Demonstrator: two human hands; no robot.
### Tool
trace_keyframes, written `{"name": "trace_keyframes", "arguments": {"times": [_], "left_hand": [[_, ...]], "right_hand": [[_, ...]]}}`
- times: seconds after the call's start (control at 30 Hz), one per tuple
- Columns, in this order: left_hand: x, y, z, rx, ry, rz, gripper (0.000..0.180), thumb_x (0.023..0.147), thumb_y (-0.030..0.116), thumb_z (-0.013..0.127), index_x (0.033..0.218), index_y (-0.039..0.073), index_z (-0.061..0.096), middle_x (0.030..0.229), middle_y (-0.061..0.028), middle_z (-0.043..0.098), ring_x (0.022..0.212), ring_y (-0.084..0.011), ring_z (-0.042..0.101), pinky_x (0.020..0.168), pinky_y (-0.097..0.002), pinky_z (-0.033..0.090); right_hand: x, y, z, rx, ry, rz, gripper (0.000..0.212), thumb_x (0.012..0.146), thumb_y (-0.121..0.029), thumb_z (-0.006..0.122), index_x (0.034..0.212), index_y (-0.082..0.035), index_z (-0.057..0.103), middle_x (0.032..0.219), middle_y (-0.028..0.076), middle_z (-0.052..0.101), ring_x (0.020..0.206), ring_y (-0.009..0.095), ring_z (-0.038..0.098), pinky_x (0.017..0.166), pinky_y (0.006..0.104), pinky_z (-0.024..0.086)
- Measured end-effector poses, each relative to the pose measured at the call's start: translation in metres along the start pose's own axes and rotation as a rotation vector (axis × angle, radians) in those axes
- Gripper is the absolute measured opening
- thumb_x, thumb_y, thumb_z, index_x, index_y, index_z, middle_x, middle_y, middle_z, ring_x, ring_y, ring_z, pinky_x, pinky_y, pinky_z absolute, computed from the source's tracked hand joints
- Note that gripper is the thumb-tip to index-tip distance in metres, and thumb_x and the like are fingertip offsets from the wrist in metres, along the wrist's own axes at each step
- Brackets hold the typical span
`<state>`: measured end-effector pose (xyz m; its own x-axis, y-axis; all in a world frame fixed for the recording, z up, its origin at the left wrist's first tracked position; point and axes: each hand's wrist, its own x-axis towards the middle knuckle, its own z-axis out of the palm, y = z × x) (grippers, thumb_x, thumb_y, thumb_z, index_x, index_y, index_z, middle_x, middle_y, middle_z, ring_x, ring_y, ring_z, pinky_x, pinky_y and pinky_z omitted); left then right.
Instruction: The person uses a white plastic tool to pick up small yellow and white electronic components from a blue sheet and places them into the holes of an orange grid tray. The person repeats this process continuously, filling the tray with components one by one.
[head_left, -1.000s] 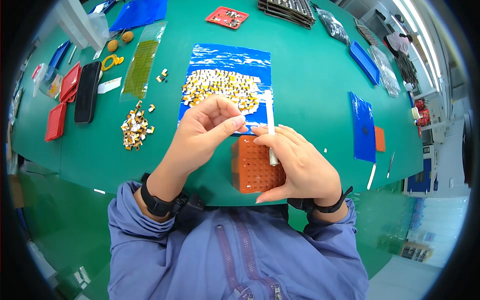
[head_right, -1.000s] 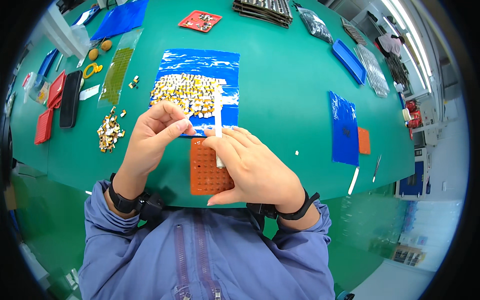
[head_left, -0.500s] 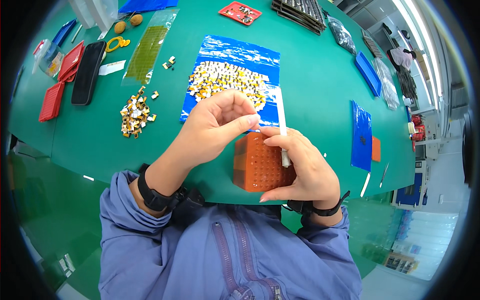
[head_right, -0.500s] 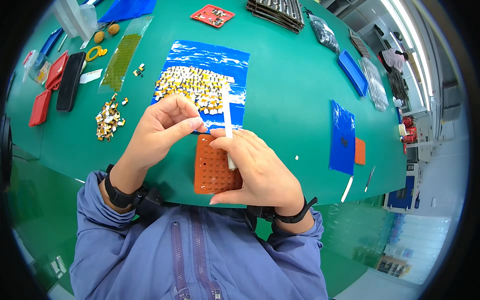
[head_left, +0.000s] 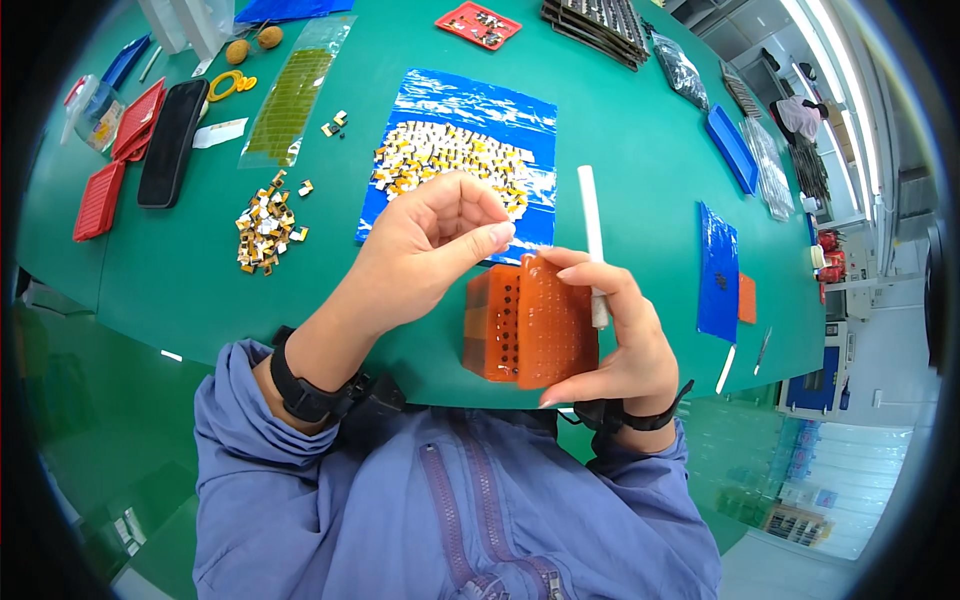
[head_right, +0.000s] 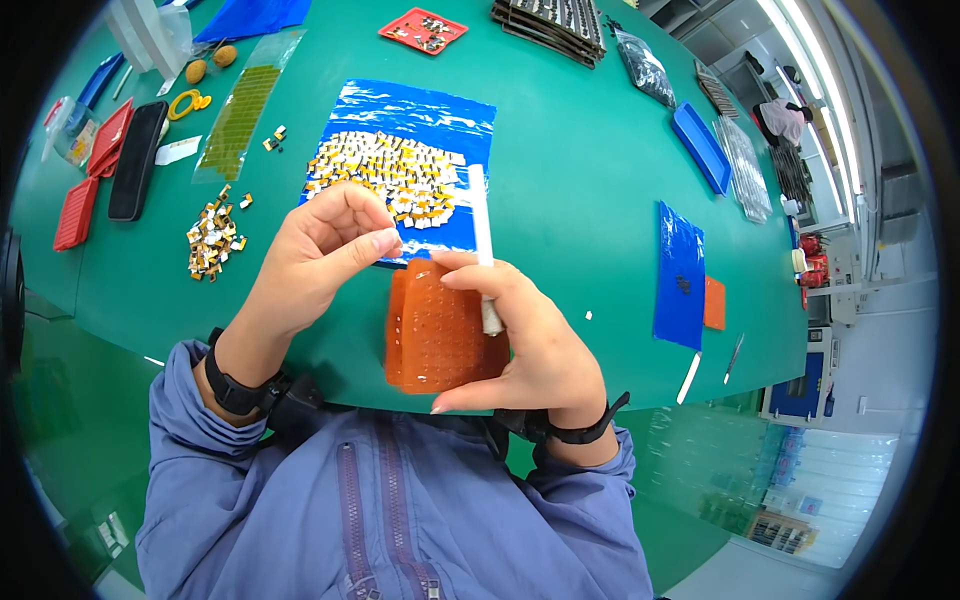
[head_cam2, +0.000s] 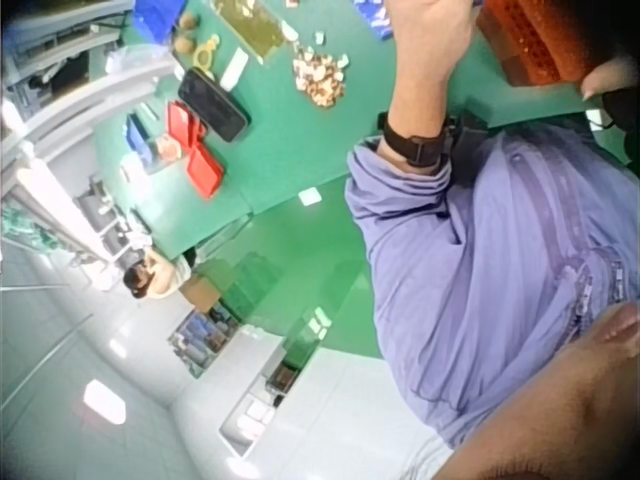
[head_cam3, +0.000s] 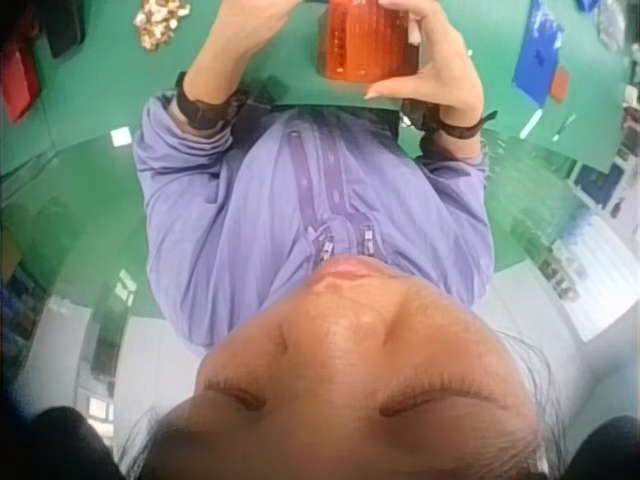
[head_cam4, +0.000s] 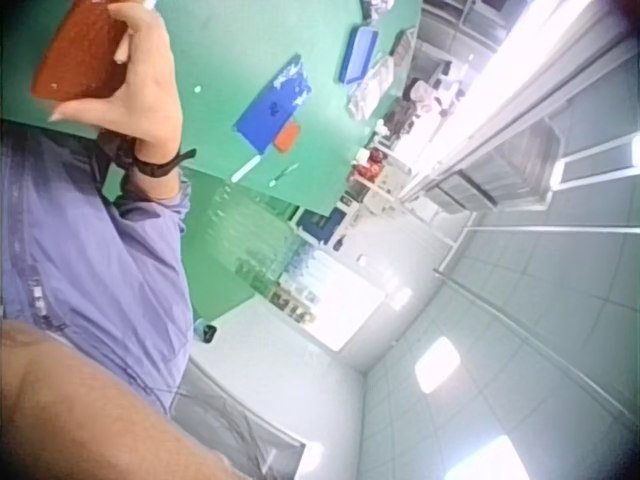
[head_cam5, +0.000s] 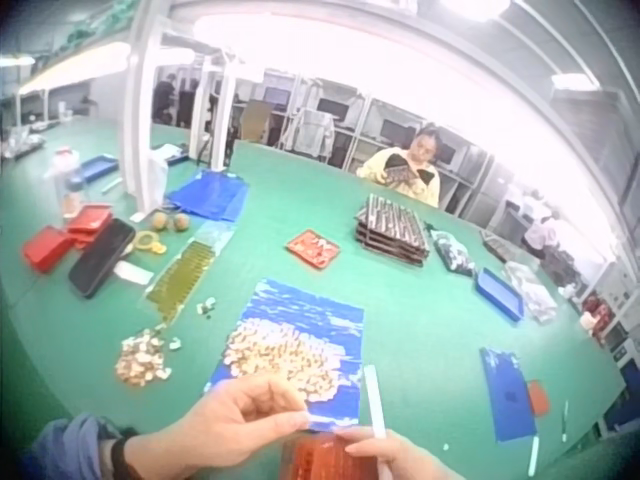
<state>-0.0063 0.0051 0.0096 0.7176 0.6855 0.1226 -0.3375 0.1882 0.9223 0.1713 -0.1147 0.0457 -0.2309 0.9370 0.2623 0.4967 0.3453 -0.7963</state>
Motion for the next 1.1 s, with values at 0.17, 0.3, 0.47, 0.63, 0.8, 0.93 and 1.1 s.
{"name": "trace_keyframes", "arguments": {"times": [0.17, 0.3, 0.47, 0.63, 0.8, 0.93, 1.1], "left_hand": [[0.0, 0.0, 0.001, 0.023, 0.014, -0.009, 0.009, 0.082, 0.003, 0.054, 0.09, 0.003, 0.05, 0.082, -0.0026, 0.056, 0.078, -0.0097, 0.055, 0.072, -0.023, 0.044], [0.001, -0.003, 0.001, 0.067, -0.008, -0.033, 0.008, 0.082, 0.002, 0.054, 0.089, 0.002, 0.051, 0.082, -0.0027, 0.056, 0.079, -0.0102, 0.055, 0.073, -0.0231, 0.044], [0.0, -0.001, 0.003, 0.121, -0.018, -0.064, 0.007, 0.082, 0.001, 0.054, 0.088, 0.001, 0.051, 0.082, -0.0031, 0.056, 0.081, -0.0104, 0.056, 0.074, -0.0229, 0.044], [0.0, -0.002, 0.005, 0.117, -0.027, -0.04, 0.006, 0.082, 0.002, 0.054, 0.087, 0.002, 0.053, 0.08, 0.0005, 0.056, 0.075, -0.004, 0.052, 0.067, -0.0187, 0.041], [0.0, -0.001, 0.004, 0.116, -0.014, -0.039, 0.006, 0.082, 0.002, 0.054, 0.087, 0.002, 0.053, 0.079, 0.0015, 0.055, 0.073, -0.0043, 0.05, 0.066, -0.0184, 0.04], [0.001, 0.002, 0.01, 0.175, 0.049, -0.06, 0.007, 0.081, 0.001, 0.054, 0.087, 0.001, 0.053, 0.079, -0.0015, 0.055, 0.074, -0.0074, 0.052, 0.069, -0.0203, 0.042], [-0.001, -0.001, 0.006, 0.232, 0.101, -0.023, 0.008, 0.081, 0.001, 0.054, 0.088, 0.0, 0.053, 0.078, -0.0023, 0.054, 0.072, -0.0077, 0.051, 0.067, -0.0197, 0.04]], "right_hand": [[-0.007, 0.019, -0.004, 0.31, 0.135, -0.098, 0.093, 0.044, -0.024, 0.087, 0.118, -0.005, 0.035, 0.123, 0.02, 0.042, 0.117, 0.028, 0.041, 0.095, 0.0376, 0.033], [-0.012, 0.028, -0.001, 0.6, 0.328, -0.105, 0.1, 0.04, -0.026, 0.088, 0.121, -0.005, 0.032, 0.124, 0.02, 0.04, 0.119, 0.032, 0.038, 0.099, 0.0396, 0.027], [-0.013, 0.026, 0.002, 0.893, 0.534, -0.015, 0.102, 0.042, -0.031, 0.086, 0.124, -0.005, 0.03, 0.125, 0.021, 0.039, 0.119, 0.035, 0.036, 0.1, 0.0417, 0.029], [-0.016, 0.034, -0.005, 0.923, 0.507, -0.039, 0.099, 0.052, -0.046, 0.079, 0.128, -0.009, 0.027, 0.128, 0.022, 0.033, 0.12, 0.036, 0.034, 0.096, 0.051, 0.032], [-0.016, 0.033, -0.008, 1.051, 0.52, -0.054, 0.097, 0.054, -0.041, 0.079, 0.128, -0.008, 0.026, 0.128, 0.022, 0.033, 0.121, 0.036, 0.033, 0.097, 0.0494, 0.032], [-0.017, 0.031, -0.01, 1.13, 0.564, -0.064, 0.096, 0.051, -0.032, 0.082, 0.124, -0.004, 0.028, 0.125, 0.021, 0.038, 0.119, 0.034, 0.037, 0.098, 0.046, 0.033], [-0.034, 0.033, -0.031, 0.986, 0.471, -0.096, 0.087, 0.054, -0.023, 0.08, 0.125, -0.006, 0.03, 0.126, 0.016, 0.039, 0.118, 0.028, 0.038, 0.097, 0.0365, 0.031]]}}
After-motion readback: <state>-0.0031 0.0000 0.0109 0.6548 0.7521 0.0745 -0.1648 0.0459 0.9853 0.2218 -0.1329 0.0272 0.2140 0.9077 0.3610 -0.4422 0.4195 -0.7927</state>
